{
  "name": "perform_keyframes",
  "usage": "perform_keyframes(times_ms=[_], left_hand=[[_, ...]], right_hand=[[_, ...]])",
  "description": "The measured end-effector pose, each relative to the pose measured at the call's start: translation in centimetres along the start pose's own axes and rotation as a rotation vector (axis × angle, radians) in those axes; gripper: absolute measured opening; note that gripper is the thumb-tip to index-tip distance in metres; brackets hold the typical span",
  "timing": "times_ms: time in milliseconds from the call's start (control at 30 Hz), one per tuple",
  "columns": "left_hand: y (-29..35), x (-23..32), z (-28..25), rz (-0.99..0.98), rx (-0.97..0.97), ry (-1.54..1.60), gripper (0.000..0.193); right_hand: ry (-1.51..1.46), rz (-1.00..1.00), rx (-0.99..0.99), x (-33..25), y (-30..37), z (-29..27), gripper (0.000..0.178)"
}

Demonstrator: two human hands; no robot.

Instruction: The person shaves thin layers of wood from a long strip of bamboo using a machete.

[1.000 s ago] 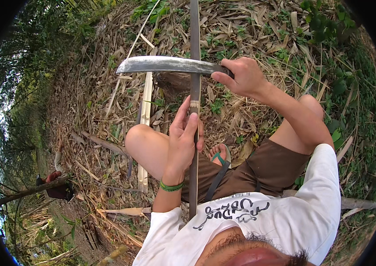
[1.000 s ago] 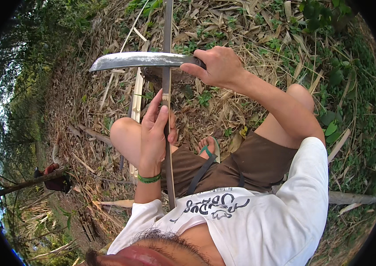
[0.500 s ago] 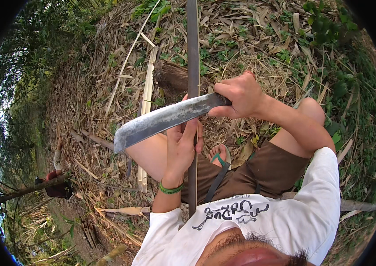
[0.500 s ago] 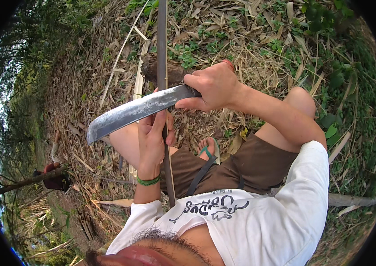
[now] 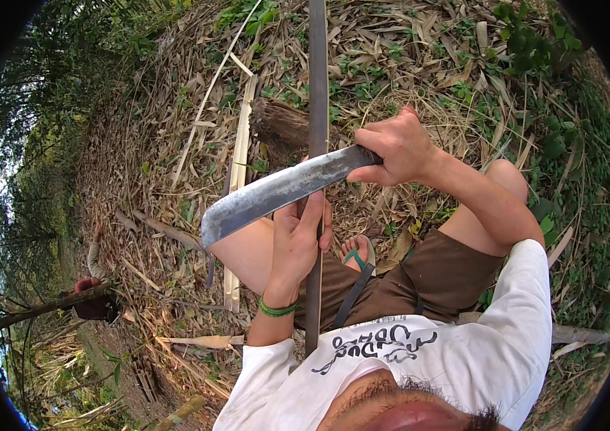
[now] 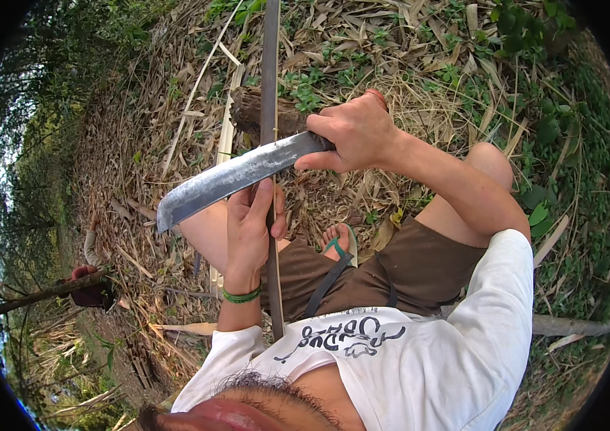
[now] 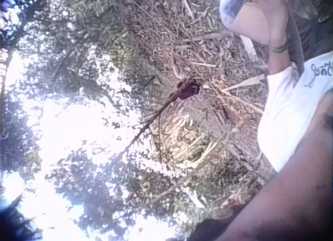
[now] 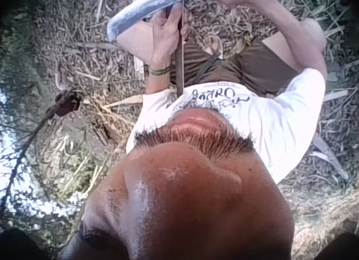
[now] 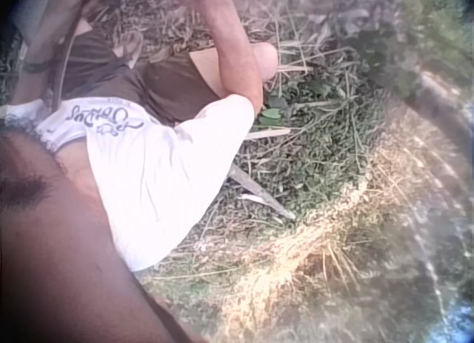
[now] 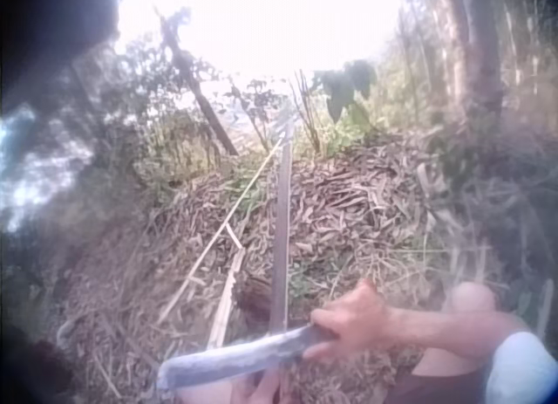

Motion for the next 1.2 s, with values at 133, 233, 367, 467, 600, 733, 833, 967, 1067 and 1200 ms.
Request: perform_keyframes(times_ms=[133,233,367,467,600,733,833,967,1067,1200], left_hand=[[0.4,0.2,-0.1,-0.012,-0.002,0.008,0.049],[1.4,0.6,0.0,-0.015,0.055,-0.013,0.045],[2.9,-0.4,-0.8,-0.066,-0.071,-0.021,0.053],[1.7,-0.2,-0.8,0.007,0.075,0.001,0.053],[1.7,-0.1,-1.3,-0.023,0.048,-0.011,0.054],[2.7,-1.0,-1.0,-0.063,-0.068,0.037,0.054],[2.2,-0.7,-1.2,-0.061,-0.009,0.027,0.052],[2.4,-0.6,-1.2,-0.051,-0.013,0.029,0.053],[2.7,-0.5,-1.4,-0.057,0.004,0.012,0.055],[3.2,-0.7,-1.9,-0.065,-0.006,0.000,0.054]], right_hand=[[-0.014,-0.017,0.015,-0.1,-0.2,-0.2,0.065],[-0.019,0.130,0.044,2.3,0.0,0.2,0.062],[-0.060,0.291,0.087,5.9,-0.2,0.0,0.064],[-0.078,0.108,0.007,0.9,-0.2,-0.5,0.064],[-0.074,0.081,0.018,-0.4,-0.4,-0.3,0.064],[-0.084,0.232,0.048,3.3,-0.4,-0.2,0.065],[-0.109,0.039,0.021,-1.5,-0.1,-0.5,0.065],[-0.068,0.091,0.039,0.9,0.0,0.0,0.064],[-0.072,0.056,0.008,1.0,0.1,0.1,0.061],[-0.082,0.038,0.020,0.9,-0.2,-0.3,0.062]])
Point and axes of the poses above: each hand's wrist, its own y-axis away from the middle knuckle, its own z-axis out of the palm, x = y × z, the point moved 4 cm from there along -y, towards the middle knuckle, and after that the axes turned 12 degrees about y, right-handed, at the moved point
